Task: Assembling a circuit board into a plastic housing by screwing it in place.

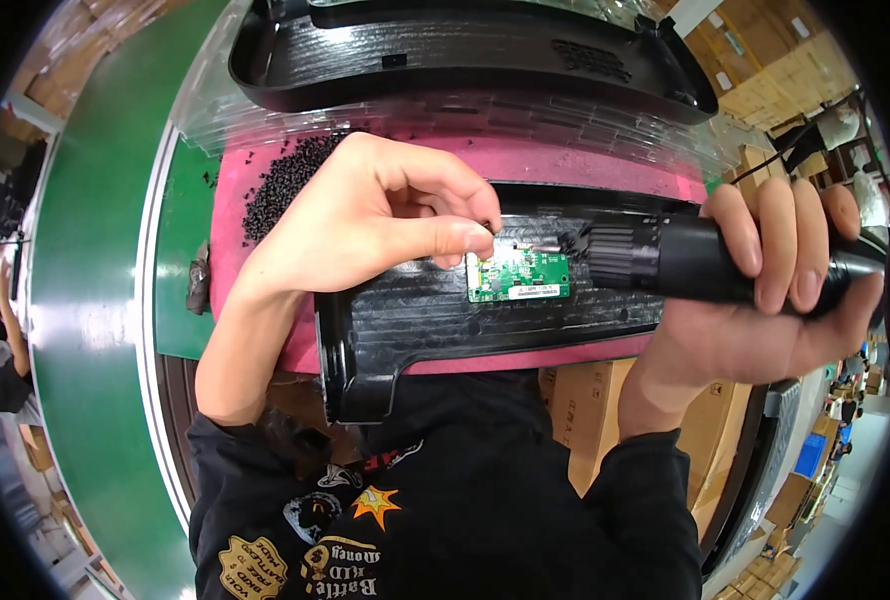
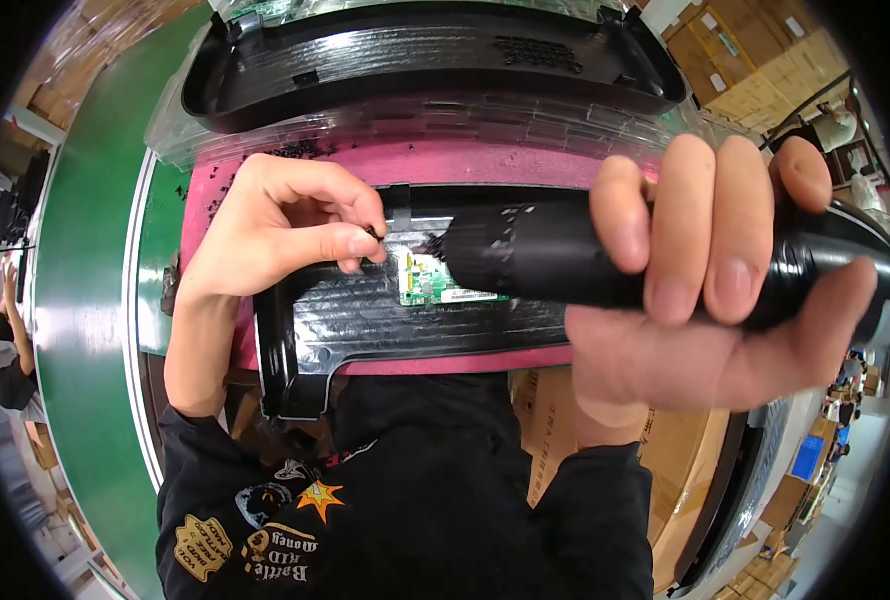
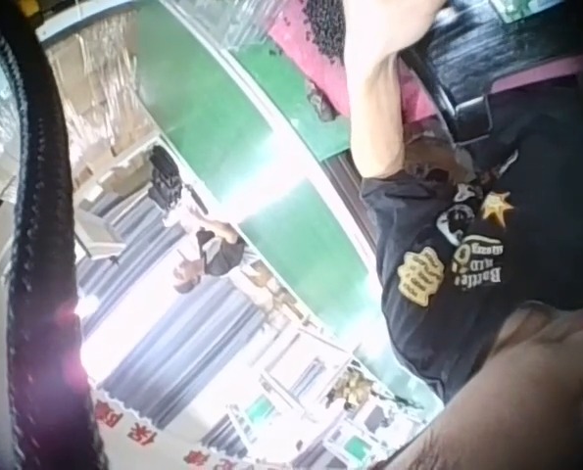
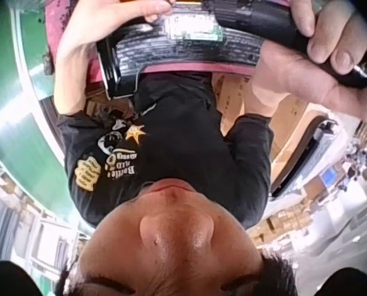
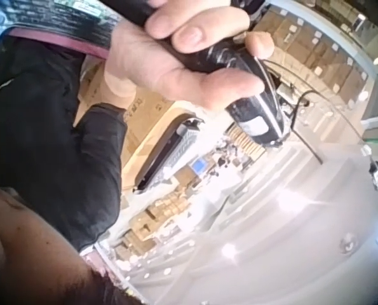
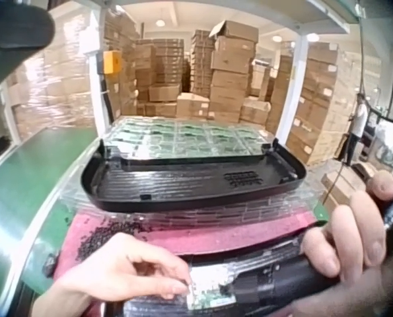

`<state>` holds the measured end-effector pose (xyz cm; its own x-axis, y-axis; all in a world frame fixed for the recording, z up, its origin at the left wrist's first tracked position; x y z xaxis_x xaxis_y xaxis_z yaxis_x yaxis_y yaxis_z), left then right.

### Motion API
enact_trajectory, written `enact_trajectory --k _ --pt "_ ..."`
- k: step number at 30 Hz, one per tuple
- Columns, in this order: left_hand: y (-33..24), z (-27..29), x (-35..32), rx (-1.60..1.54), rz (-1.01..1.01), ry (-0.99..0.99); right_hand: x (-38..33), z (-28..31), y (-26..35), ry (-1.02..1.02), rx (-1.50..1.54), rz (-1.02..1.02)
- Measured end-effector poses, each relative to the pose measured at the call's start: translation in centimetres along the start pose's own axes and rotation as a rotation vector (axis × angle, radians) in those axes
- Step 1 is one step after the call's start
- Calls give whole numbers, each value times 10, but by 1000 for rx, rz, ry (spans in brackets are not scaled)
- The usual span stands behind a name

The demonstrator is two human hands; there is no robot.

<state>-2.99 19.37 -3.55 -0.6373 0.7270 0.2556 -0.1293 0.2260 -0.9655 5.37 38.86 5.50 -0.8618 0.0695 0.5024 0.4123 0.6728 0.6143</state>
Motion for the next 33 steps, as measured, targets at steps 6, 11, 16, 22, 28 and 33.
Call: enact_trajectory --k 6,11,16,22,28,33 --pt "1 -6 2 -86 -18 20 -5 -10 -15 67 -9 -10" --pt "2 -4 -1 -106 -68 6 -8 -12 -23 116 -78 -61" --pt "7 -5 0 -6 49 -12 -12 -10 -8 114 -107 2" --pt "10 -15 -3 119 96 58 -12 -13 -16 122 -154 10" --pt "11 -16 -3 198 43 72 -13 -10 -24 150 -219 -52" --pt "10 -21 1 348 -26 147 -15 -2 -23 261 -331 -73"
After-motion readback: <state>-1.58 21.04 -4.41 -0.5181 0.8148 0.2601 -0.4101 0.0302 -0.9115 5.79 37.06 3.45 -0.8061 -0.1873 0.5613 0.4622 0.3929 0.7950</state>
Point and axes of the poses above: each hand's wrist, its own x-axis towards the middle knuckle, its own z-axis out of the back of the hand, y = z × x, the point moved 6 cm from there along x, towards the middle knuckle, and after that the axes turned 10 degrees about -z, right-handed, at the moved point
